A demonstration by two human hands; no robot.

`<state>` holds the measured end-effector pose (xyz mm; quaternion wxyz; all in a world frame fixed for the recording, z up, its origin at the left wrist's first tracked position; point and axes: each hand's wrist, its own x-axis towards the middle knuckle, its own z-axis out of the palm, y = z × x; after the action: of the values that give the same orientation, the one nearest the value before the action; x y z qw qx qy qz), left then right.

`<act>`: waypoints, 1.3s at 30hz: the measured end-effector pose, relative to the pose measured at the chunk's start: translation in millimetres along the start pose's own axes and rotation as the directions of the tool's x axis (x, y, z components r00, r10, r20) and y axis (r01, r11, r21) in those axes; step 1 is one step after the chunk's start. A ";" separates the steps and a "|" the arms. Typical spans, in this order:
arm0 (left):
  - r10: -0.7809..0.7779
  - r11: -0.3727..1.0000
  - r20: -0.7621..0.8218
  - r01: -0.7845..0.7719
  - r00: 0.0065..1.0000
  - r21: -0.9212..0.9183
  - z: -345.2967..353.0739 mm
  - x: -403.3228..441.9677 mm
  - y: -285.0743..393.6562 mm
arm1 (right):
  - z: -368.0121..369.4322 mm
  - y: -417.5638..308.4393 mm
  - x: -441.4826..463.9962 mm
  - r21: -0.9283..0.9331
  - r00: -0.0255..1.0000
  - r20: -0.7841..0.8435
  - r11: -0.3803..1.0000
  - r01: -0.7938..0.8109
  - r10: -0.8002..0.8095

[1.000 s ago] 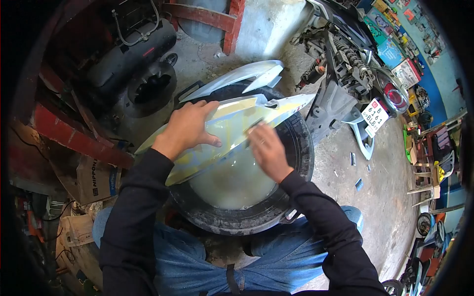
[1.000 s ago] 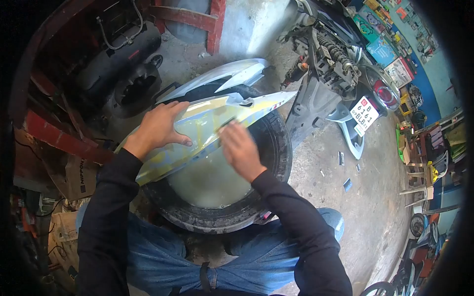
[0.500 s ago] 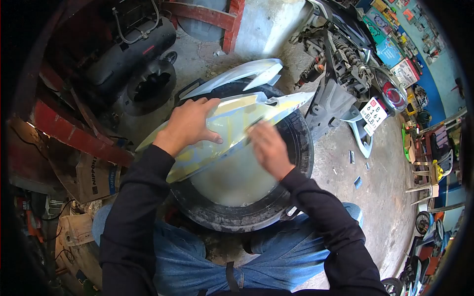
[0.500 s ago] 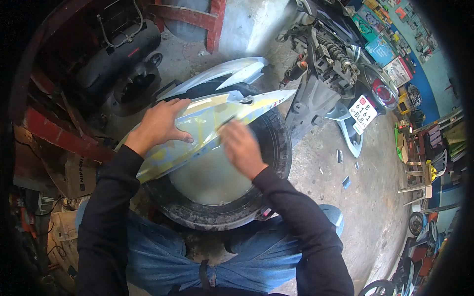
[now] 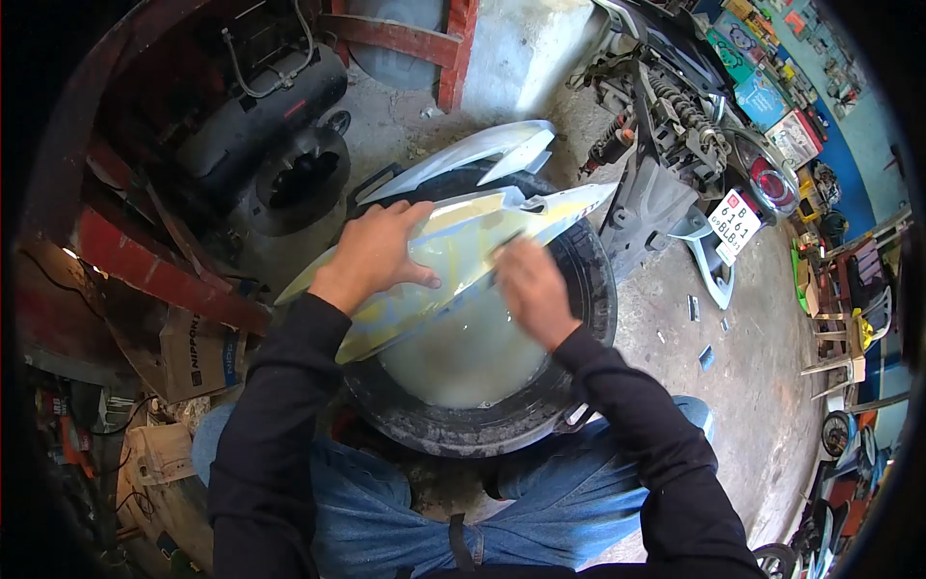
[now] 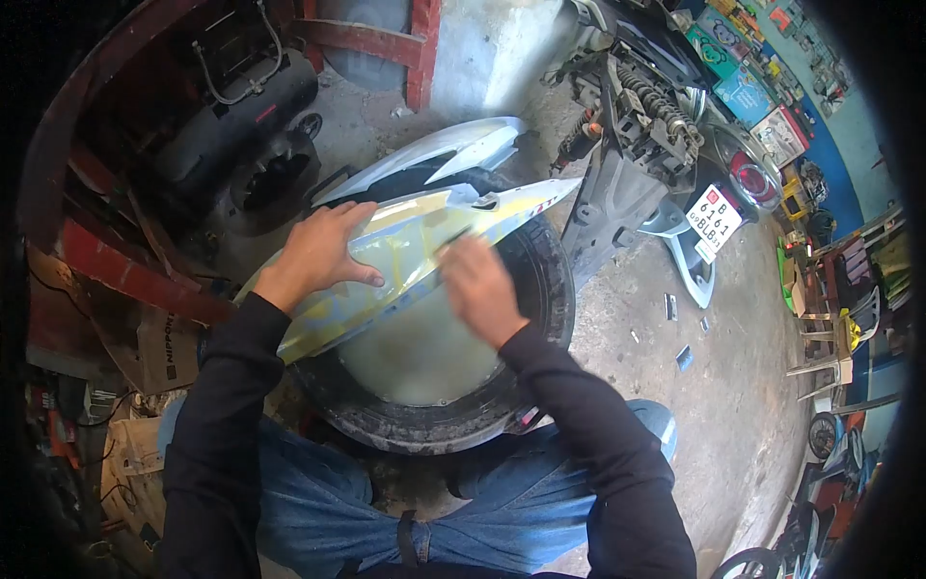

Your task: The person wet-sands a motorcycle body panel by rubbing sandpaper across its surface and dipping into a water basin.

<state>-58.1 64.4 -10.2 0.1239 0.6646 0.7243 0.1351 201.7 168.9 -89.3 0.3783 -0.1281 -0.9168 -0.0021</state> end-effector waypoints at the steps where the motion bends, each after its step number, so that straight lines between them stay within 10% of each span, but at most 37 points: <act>1: 0.006 1.000 -0.006 -0.006 1.000 0.002 0.8 1.0 -1.0 | -3.6 -17.8 -0.7 0.068 0.994 0.079 0.995 0.072 -0.077; 5: 0.016 1.000 -0.038 -0.016 0.999 0.011 0.4 1.5 -0.7 | -6.7 20.2 15.7 0.048 0.916 0.065 0.916 -0.399 0.396; 9: 0.066 0.997 -0.101 -0.069 0.993 -0.027 9.3 3.0 -8.8 | 15.4 -27.1 -7.8 0.037 0.998 0.044 0.999 0.038 -0.040; 13: 0.055 0.998 -0.090 -0.056 0.994 -0.010 10.2 -0.8 -4.9 | 9.2 23.8 6.2 0.064 0.940 -0.023 0.939 -0.338 0.340; 17: 0.064 0.998 -0.116 -0.063 0.991 0.008 13.5 3.0 -6.9 | 17.0 -28.9 -7.7 0.115 0.999 0.030 0.993 0.021 -0.025; 21: 0.094 0.995 -0.151 -0.089 0.984 0.037 11.6 -0.8 -2.9 | 11.4 20.1 6.4 0.098 0.921 -0.067 0.921 -0.378 0.385; 25: 0.086 0.996 -0.129 -0.084 0.988 0.023 9.5 2.2 -1.1 | 16.3 -36.8 -4.7 0.184 1.000 0.011 0.982 -0.028 0.027; 28: 0.084 0.996 -0.117 -0.085 0.990 -0.003 10.7 -0.6 -5.3 | 10.3 20.8 6.3 0.082 0.914 -0.045 0.913 -0.399 0.403; 33: 0.099 0.995 -0.146 -0.098 0.984 0.014 14.0 2.3 -7.9 | 12.3 -13.0 -2.2 0.135 0.998 -0.008 0.989 -0.060 0.061; 37: 0.074 0.997 -0.118 -0.073 0.990 0.017 11.2 -2.9 -2.9 | 13.6 23.4 9.2 0.092 0.916 -0.118 0.923 -0.373 0.382; 39: 0.076 0.997 -0.112 -0.076 0.991 0.010 12.3 2.0 -3.1 | 17.2 -3.6 -1.3 0.105 0.964 -0.078 0.964 -0.246 0.255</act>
<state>-56.7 66.6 -22.9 0.0760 0.6834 0.7047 0.1748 189.8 166.9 -102.1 0.4223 -0.2247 -0.8742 0.0834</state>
